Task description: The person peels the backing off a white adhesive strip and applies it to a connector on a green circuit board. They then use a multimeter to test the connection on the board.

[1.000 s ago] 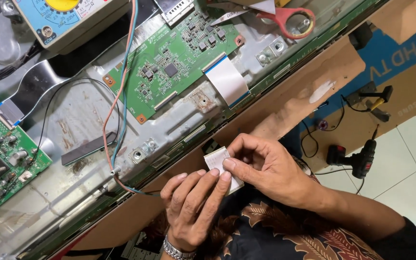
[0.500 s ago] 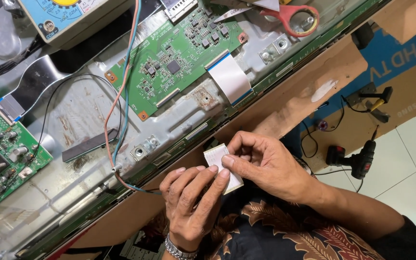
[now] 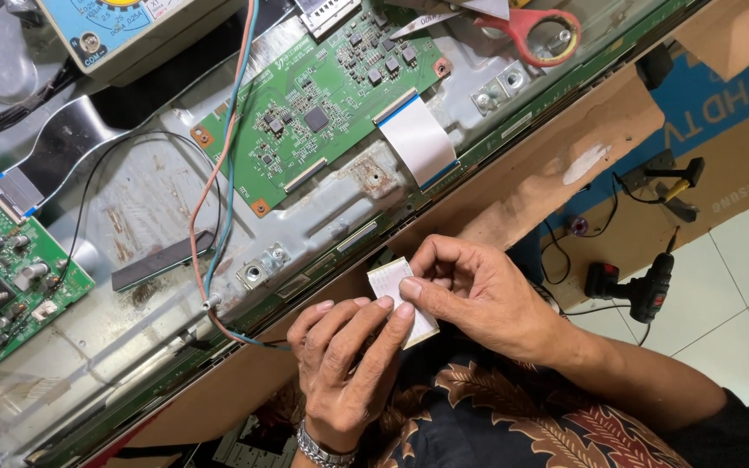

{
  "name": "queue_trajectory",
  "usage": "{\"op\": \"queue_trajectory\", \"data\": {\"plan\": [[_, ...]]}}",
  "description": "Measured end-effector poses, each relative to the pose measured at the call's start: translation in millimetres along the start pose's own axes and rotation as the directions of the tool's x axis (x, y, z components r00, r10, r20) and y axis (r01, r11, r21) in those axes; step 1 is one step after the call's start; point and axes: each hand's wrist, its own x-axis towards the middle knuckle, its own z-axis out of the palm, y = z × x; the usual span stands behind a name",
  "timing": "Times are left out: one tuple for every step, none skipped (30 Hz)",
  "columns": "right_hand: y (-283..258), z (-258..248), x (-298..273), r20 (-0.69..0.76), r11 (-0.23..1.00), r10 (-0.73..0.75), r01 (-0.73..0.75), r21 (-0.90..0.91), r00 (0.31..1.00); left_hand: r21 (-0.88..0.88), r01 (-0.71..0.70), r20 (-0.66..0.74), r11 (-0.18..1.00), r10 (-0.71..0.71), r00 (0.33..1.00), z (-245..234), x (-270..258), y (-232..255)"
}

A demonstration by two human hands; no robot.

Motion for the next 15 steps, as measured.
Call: {"op": "queue_trajectory", "data": {"plan": [[0.6, 0.1, 0.0, 0.000, 1.000, 0.000, 0.000, 0.000, 1.000, 0.000, 0.000, 0.000, 1.000, 0.000, 1.000, -0.3, 0.2, 0.2], [1.1, 0.1, 0.0, -0.004, 1.000, 0.008, -0.008, 0.005, 1.000, 0.000, 0.004, 0.004, 1.000, -0.004, 1.000, -0.6, 0.4, 0.4], [1.7, 0.0, -0.1, -0.008, 1.000, 0.016, -0.016, 0.011, 1.000, -0.001, 0.010, 0.008, 1.000, -0.010, 1.000, -0.9, 0.5, 0.8], [3.0, 0.0, 0.3, -0.008, 1.000, 0.017, -0.017, 0.011, 1.000, -0.001, 0.010, 0.009, 1.000, -0.010, 1.000, -1.3, 2.0, 1.7], [4.2, 0.0, 0.9, -0.007, 1.000, 0.003, -0.003, 0.024, 1.000, -0.014, 0.018, -0.010, 1.000, -0.018, 1.000, -1.6, 3.6, 2.4], [5.3, 0.1, 1.4, -0.006, 0.999, -0.011, 0.012, 0.038, 1.000, -0.026, 0.025, -0.028, 0.999, -0.026, 0.999, -2.0, 5.2, 3.2], [8.4, -3.5, 1.7, -0.007, 0.999, -0.013, 0.013, 0.037, 1.000, -0.027, 0.024, -0.029, 0.999, -0.025, 0.999, -6.9, 10.5, 5.8], [11.7, -6.9, 1.9, 0.047, 0.991, -0.074, 0.068, 0.117, 0.996, -0.039, 0.056, -0.019, 0.998, -0.057, 0.998, -11.8, 15.7, 8.4], [15.2, -10.2, 2.0, 0.099, 0.973, -0.137, 0.115, 0.198, 0.986, -0.051, 0.091, -0.010, 0.995, -0.092, 0.996, -16.9, 20.2, 11.4], [13.7, -13.8, 1.9, 0.100, 0.974, -0.136, 0.115, 0.197, 0.986, -0.050, 0.092, -0.012, 0.994, -0.093, 0.996, -17.6, 24.6, 6.1], [12.9, -16.5, 1.1, 0.076, 0.980, -0.137, 0.124, 0.158, 0.988, -0.025, 0.083, -0.032, 0.996, -0.084, 0.996, -19.5, 27.9, 1.6], [12.2, -19.1, 0.2, 0.053, 0.984, -0.138, 0.131, 0.118, 0.989, 0.000, 0.075, -0.052, 0.997, -0.075, 0.996, -21.5, 30.8, -2.8], [12.8, -18.1, -0.1, 0.056, 0.984, -0.138, 0.130, 0.119, 0.989, 0.003, 0.077, -0.052, 0.997, -0.077, 0.996, -26.2, 41.0, -4.0], [13.3, -17.5, -0.6, 0.023, 0.985, -0.148, 0.145, 0.091, 0.989, 0.024, 0.093, -0.027, 0.995, -0.092, 0.995, -30.7, 51.5, -5.0], [13.7, -17.3, -1.1, -0.013, 0.985, -0.160, 0.160, 0.061, 0.987, 0.043, 0.106, -0.003, 0.993, -0.106, 0.994, -34.7, 62.3, -6.0]]}}
